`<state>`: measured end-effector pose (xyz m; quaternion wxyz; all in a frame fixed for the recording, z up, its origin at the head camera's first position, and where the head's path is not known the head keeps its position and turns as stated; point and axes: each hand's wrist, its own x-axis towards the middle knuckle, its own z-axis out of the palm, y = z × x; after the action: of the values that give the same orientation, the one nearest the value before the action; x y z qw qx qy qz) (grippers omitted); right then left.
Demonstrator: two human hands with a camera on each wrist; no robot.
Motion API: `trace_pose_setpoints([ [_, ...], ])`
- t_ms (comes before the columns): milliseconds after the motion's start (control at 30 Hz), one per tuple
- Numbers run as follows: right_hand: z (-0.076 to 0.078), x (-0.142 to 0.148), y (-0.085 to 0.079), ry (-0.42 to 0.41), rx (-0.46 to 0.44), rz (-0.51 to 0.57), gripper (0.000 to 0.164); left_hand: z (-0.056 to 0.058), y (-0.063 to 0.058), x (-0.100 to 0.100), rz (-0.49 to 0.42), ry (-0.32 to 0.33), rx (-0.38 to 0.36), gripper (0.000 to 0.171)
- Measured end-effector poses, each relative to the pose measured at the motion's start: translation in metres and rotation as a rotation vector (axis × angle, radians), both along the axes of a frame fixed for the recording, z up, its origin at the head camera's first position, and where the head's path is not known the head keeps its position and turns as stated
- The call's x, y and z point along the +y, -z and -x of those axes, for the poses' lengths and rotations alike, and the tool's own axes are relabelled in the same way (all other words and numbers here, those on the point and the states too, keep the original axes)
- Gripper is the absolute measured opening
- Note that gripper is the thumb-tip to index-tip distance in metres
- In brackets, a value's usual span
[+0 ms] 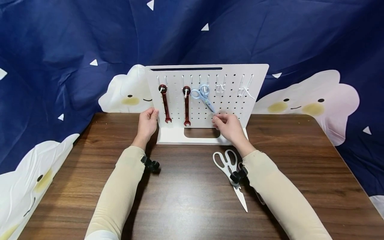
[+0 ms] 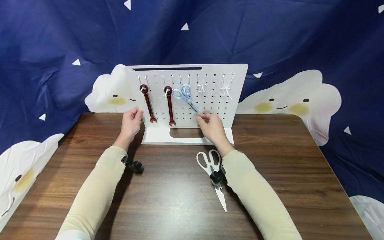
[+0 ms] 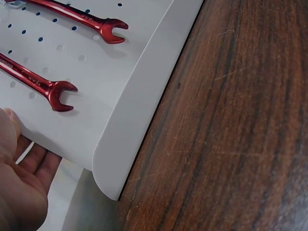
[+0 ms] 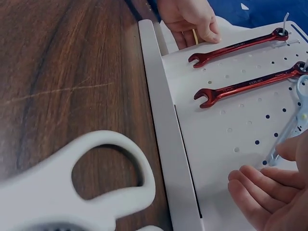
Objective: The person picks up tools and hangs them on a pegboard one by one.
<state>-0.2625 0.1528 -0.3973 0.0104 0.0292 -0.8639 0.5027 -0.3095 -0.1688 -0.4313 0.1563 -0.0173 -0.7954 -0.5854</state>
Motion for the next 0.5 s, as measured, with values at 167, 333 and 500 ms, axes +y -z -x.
trace_pose_setpoints([
  [167,-0.007,0.005,0.0,-0.016,0.002,0.071,0.037,-0.001,0.0,0.001,-0.005,-0.001,0.0,0.029],
  [333,-0.019,0.012,-0.004,-0.036,0.023,0.118,0.038,0.0,0.0,0.001,-0.005,0.004,-0.007,0.03],
  [500,-0.029,0.02,-0.008,-0.061,0.05,0.122,0.039,0.0,0.0,0.001,0.003,-0.003,-0.013,0.031],
])
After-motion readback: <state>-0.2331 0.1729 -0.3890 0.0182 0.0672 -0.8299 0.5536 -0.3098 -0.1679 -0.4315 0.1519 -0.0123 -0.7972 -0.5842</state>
